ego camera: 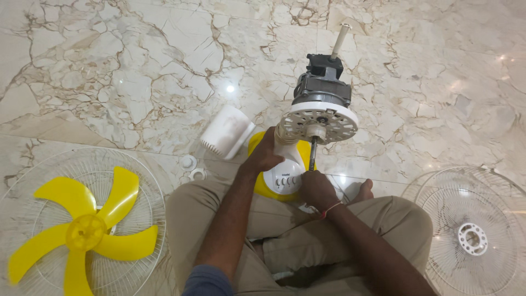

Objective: The person sits on the floor and wipes the motor housing and a white plastic fan component with a cloth. They rotate the motor to clean different sides and then thoroughly wipe the plastic part.

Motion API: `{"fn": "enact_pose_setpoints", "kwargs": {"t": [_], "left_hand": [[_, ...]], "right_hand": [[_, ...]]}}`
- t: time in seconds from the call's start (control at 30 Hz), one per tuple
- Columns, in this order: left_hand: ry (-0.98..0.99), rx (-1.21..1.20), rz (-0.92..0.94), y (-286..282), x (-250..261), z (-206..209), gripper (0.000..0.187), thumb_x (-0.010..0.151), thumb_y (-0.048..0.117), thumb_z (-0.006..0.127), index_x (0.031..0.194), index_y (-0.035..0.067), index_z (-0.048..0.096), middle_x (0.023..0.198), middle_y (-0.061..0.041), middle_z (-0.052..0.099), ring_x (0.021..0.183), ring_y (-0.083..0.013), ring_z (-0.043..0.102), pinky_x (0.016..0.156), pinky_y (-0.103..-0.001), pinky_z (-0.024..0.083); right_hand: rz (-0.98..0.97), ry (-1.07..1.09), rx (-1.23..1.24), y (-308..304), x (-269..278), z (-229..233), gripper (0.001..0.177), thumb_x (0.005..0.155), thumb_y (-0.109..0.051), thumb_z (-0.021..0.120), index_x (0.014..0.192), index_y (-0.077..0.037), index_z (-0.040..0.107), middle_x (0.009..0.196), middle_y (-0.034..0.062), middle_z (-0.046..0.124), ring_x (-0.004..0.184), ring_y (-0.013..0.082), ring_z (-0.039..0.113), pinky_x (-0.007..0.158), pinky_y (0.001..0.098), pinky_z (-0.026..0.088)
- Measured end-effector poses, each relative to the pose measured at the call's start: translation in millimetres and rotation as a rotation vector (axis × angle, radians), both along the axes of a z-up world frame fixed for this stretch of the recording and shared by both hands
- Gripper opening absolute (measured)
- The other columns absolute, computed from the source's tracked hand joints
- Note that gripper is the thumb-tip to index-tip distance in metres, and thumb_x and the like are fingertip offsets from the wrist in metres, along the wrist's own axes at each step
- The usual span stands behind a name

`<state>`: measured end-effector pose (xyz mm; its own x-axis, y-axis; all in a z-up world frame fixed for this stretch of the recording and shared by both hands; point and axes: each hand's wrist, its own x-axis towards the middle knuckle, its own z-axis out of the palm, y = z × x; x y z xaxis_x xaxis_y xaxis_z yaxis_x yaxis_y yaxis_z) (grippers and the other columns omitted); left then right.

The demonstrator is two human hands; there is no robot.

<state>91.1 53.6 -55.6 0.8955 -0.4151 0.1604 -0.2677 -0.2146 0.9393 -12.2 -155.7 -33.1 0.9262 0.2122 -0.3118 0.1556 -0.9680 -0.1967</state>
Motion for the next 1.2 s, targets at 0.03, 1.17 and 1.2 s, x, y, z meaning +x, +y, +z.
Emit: {"fn": "enact_pose_setpoints", "kwargs": {"t": [0.03, 1.17, 1.2], "left_hand": [[-0.003, -0.006, -0.005, 1, -2, -1, 0.096, 0.064, 0.004, 0.081, 0.149, 0.004, 0.036, 0.144, -0.022, 0.050, 0.141, -0.0381, 0.045, 0.117, -0.042, 0.037], [-0.148, -0.362, 0.622, -8, -108, 166, 0.026, 0.098, 0.012, 0.066, 0.122, 0.002, 0.068, 0.105, -0.010, 0.074, 0.094, -0.0205, 0.070, 0.087, -0.031, 0.056], [-0.166, -0.425, 0.611, -8, -116, 185, 0.023, 0.100, 0.012, 0.067, 0.120, 0.002, 0.070, 0.099, -0.009, 0.075, 0.091, -0.0196, 0.070, 0.086, -0.030, 0.056]], "right_hand": [[-0.016, 0.036, 0.005, 3, -2, 7, 0.021, 0.081, -0.021, 0.067, 0.084, -0.002, 0.074, 0.082, 0.0219, 0.073, 0.081, 0.0371, 0.073, 0.076, 0.0468, 0.059], [-0.494, -0.225, 1.379, -13, -48, 212, 0.029, 0.099, -0.027, 0.072, 0.114, -0.003, 0.067, 0.091, 0.0009, 0.068, 0.073, 0.0053, 0.060, 0.060, 0.0224, 0.049], [-0.487, -0.331, 1.393, -12, -50, 224, 0.027, 0.101, -0.024, 0.074, 0.112, -0.001, 0.066, 0.092, 0.0014, 0.067, 0.074, 0.0054, 0.060, 0.060, 0.0222, 0.049]]}}
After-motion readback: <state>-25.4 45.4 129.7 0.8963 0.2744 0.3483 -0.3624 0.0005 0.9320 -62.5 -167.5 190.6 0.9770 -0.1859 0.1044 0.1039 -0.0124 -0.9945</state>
